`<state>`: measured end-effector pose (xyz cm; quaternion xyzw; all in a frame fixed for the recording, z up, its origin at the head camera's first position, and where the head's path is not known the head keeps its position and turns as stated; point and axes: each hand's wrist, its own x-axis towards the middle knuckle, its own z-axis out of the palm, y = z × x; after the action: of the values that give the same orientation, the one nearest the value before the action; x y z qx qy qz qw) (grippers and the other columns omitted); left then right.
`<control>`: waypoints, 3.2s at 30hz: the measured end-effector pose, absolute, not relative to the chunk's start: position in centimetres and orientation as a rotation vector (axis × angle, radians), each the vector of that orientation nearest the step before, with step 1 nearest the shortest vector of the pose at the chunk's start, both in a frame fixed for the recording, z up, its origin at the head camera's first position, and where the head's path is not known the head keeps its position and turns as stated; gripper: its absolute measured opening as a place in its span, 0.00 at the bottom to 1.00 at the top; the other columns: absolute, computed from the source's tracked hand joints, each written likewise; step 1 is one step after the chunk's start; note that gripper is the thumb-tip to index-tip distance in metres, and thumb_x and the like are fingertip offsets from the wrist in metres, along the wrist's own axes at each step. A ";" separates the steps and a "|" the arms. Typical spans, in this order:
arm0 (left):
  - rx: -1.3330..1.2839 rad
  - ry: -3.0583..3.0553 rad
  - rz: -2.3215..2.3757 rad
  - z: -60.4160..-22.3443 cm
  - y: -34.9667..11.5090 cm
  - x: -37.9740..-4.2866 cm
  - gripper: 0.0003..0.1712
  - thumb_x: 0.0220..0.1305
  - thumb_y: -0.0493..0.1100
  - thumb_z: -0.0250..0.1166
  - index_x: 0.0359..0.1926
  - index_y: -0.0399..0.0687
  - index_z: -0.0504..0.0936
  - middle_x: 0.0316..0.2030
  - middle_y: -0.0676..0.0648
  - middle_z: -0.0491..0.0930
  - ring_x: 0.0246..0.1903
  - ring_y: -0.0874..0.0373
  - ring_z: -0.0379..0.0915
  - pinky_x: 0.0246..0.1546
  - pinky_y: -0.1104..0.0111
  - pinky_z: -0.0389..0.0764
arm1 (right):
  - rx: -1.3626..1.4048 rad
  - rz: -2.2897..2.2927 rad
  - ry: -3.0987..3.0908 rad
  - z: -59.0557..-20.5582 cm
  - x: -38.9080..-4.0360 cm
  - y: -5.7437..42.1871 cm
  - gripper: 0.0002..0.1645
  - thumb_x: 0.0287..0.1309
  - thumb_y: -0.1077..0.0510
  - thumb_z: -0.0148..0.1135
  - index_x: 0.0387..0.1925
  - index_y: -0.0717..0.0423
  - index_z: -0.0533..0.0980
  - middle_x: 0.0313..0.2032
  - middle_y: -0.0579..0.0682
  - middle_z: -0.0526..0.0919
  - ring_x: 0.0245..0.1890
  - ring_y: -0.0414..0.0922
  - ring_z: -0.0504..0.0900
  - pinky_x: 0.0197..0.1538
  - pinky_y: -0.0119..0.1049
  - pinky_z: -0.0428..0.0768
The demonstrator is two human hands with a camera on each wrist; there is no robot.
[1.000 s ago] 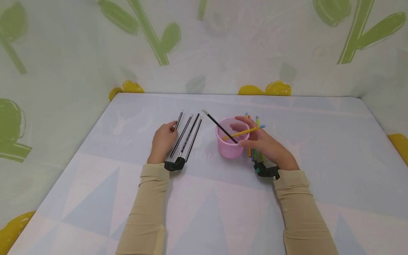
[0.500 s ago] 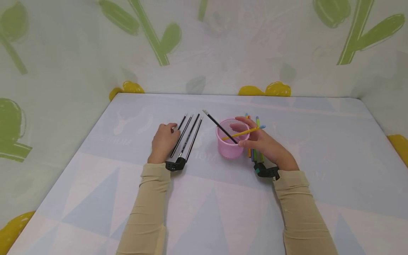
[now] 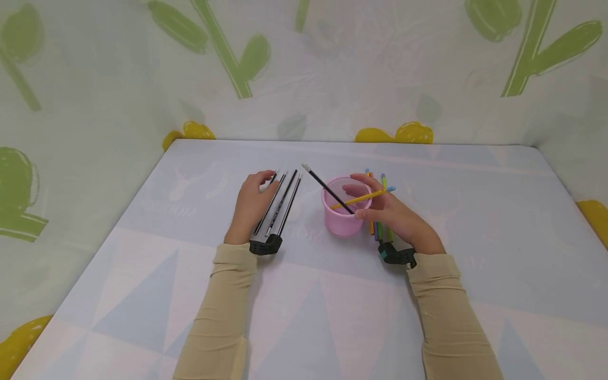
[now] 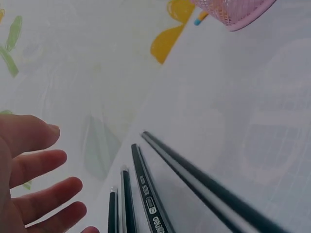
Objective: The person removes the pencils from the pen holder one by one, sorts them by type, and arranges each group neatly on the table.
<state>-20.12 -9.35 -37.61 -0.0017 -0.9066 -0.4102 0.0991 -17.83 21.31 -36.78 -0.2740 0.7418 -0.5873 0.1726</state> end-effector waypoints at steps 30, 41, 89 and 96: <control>-0.806 -2.644 -1.869 -36.5 -4.6 -18.8 0.36 0.51 0.57 0.64 0.61 0.64 0.61 0.54 0.59 0.65 0.55 0.61 0.62 0.52 0.66 0.67 | -0.705 -1.607 2.190 -35.4 -16.8 20.7 0.40 0.58 0.65 0.51 0.66 0.37 0.48 0.63 0.51 0.60 0.59 0.51 0.62 0.53 0.42 0.67; -0.846 -2.672 -1.894 -34.3 -3.3 -17.2 0.41 0.52 0.48 0.64 0.65 0.58 0.55 0.59 0.46 0.62 0.55 0.56 0.61 0.54 0.61 0.65 | -0.744 -1.633 2.167 -36.9 -17.9 21.3 0.40 0.58 0.63 0.53 0.66 0.36 0.48 0.62 0.48 0.60 0.61 0.47 0.61 0.51 0.36 0.70; -0.819 -2.501 -2.063 -35.9 -0.2 -16.5 0.50 0.49 0.43 0.68 0.66 0.53 0.45 0.59 0.40 0.59 0.56 0.48 0.60 0.48 0.70 0.69 | -0.640 -1.683 2.258 -36.7 -17.7 22.2 0.19 0.63 0.53 0.49 0.51 0.59 0.65 0.57 0.50 0.67 0.59 0.46 0.61 0.52 0.27 0.67; -0.823 -2.512 -2.058 -35.9 -0.2 -16.4 0.49 0.49 0.43 0.67 0.66 0.56 0.46 0.59 0.40 0.58 0.56 0.47 0.60 0.48 0.70 0.69 | -0.609 -1.749 2.227 -37.0 -17.8 22.4 0.17 0.62 0.52 0.50 0.48 0.59 0.68 0.55 0.58 0.66 0.57 0.45 0.61 0.52 0.26 0.66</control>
<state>-16.41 -0.18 -35.86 -0.2445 -0.7458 -0.6109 -0.1040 -17.76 22.41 -37.02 -0.2088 0.7630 -0.5994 0.1224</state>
